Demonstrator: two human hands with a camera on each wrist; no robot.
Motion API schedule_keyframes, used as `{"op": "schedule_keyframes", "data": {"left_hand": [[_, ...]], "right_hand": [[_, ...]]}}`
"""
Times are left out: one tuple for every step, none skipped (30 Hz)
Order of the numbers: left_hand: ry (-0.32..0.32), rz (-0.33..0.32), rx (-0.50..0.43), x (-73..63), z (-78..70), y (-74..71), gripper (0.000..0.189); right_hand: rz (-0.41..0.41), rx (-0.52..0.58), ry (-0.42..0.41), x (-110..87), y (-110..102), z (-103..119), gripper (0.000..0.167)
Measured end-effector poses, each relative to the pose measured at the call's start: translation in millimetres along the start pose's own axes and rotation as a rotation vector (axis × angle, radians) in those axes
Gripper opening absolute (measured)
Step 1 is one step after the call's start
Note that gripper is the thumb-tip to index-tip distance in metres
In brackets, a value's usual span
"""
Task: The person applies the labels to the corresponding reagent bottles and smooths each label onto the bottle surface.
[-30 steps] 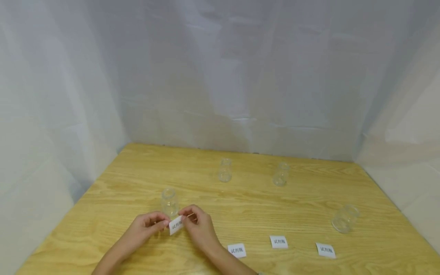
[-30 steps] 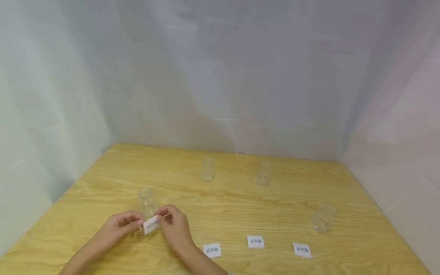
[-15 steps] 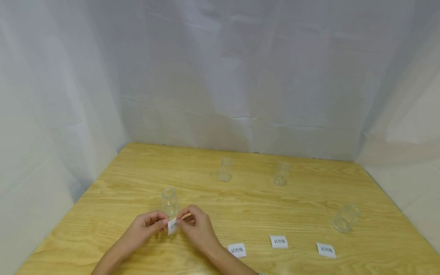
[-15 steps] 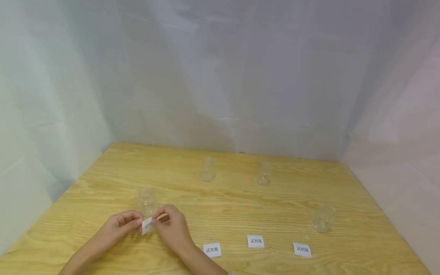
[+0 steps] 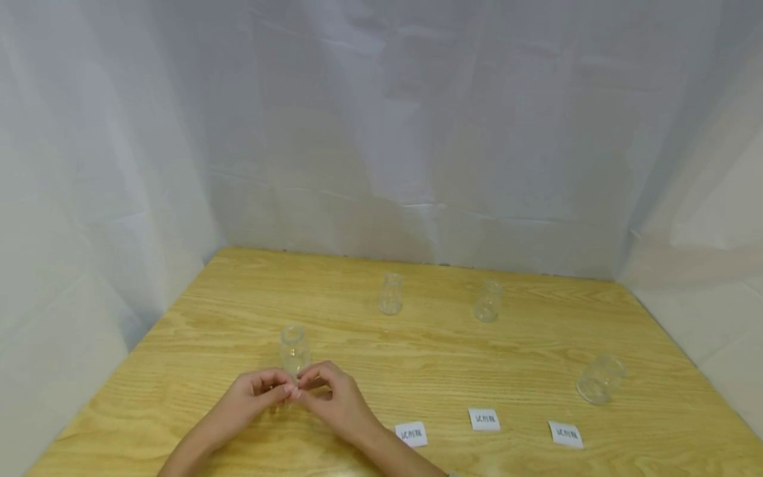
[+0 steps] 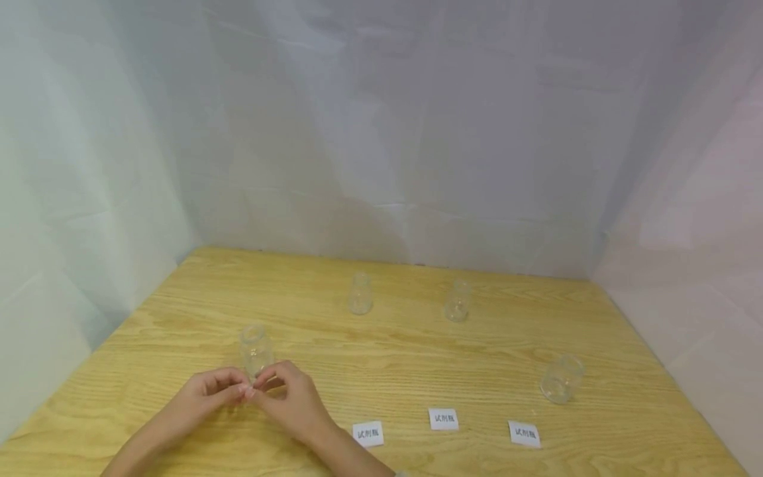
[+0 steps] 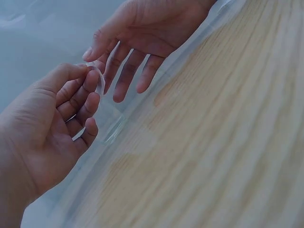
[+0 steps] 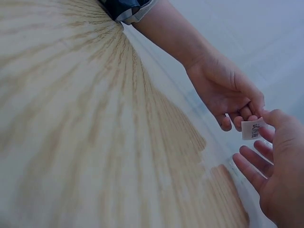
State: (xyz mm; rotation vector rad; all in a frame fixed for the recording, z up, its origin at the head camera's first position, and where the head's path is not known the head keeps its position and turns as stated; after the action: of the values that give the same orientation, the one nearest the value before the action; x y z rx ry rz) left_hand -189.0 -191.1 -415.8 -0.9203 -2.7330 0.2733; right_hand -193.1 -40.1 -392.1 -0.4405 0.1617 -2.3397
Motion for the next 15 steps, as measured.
{"op": "schedule_keyframes", "data": {"left_hand": [[-0.002, -0.005, 0.005, 0.0, 0.0, -0.1, 0.016], [0.002, -0.01, 0.013, 0.1, -0.5, -0.1, 0.015], [0.007, -0.014, 0.019, 0.2, -0.9, -0.2, 0.015], [0.011, -0.017, 0.026, 0.3, -1.3, -0.2, 0.015], [0.015, -0.018, 0.031, 0.5, -1.7, -0.3, 0.015], [0.015, -0.02, 0.031, 0.5, -1.7, -0.4, 0.015], [0.014, -0.021, 0.031, 0.6, -1.8, -0.6, 0.015], [0.015, -0.024, 0.032, 0.4, -2.0, -0.8, 0.014], [0.015, -0.024, 0.031, 0.2, -2.1, -1.1, 0.014], [0.015, -0.025, 0.032, 0.0, -2.4, -1.5, 0.014], [0.016, -0.028, 0.04, -0.4, -2.9, -2.0, 0.014], [0.015, -0.032, 0.049, -1.0, -3.5, -2.6, 0.014], [0.013, -0.04, 0.062, -1.6, -4.4, -3.4, 0.014], [0.011, -0.048, 0.076, -2.3, -5.1, -4.2, 0.013], [0.007, -0.057, 0.09, -2.9, -5.8, -5.1, 0.013]], "right_hand": [[-0.003, 0.001, 0.0, -0.1, -0.3, 1.4, 0.011], [-0.005, -0.002, -0.001, -0.3, -0.7, 2.7, 0.01], [-0.011, -0.006, -0.003, -0.4, -1.1, 4.1, 0.01], [-0.016, -0.015, -0.004, -0.5, -1.6, 5.0, 0.009], [-0.022, -0.026, -0.004, -0.6, -2.0, 5.4, 0.008], [-0.026, -0.036, -0.003, -0.4, -2.4, 5.5, 0.007], [-0.03, -0.049, -0.001, -0.4, -2.7, 5.4, 0.007], [-0.033, -0.059, 0.001, -0.4, -3.1, 5.4, 0.006], [-0.036, -0.068, 0.004, -0.5, -3.4, 5.4, 0.006], [-0.038, -0.073, 0.009, -0.4, -3.6, 5.3, 0.005], [-0.041, -0.075, 0.011, -0.4, -3.9, 5.0, 0.005], [-0.044, -0.075, 0.012, -0.4, -4.1, 5.1, 0.005], [-0.05, -0.074, 0.012, -0.4, -4.4, 5.1, 0.004], [-0.055, -0.072, 0.013, -0.4, -4.6, 5.2, 0.005], [-0.062, -0.069, 0.013, -0.5, -4.8, 5.3, 0.005]]}}
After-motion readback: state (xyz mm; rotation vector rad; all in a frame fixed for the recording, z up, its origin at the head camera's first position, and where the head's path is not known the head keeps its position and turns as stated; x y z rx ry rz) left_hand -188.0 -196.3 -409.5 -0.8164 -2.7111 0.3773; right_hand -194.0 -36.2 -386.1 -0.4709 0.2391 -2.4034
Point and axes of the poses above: each hand's wrist, its own x-axis towards the middle knuckle, its own y-axis out of the palm, z = x × y, the point moved 5 cm from there along x, towards the middle knuckle, and after that the axes turned 14 degrees about z, right-handed, at the moved point
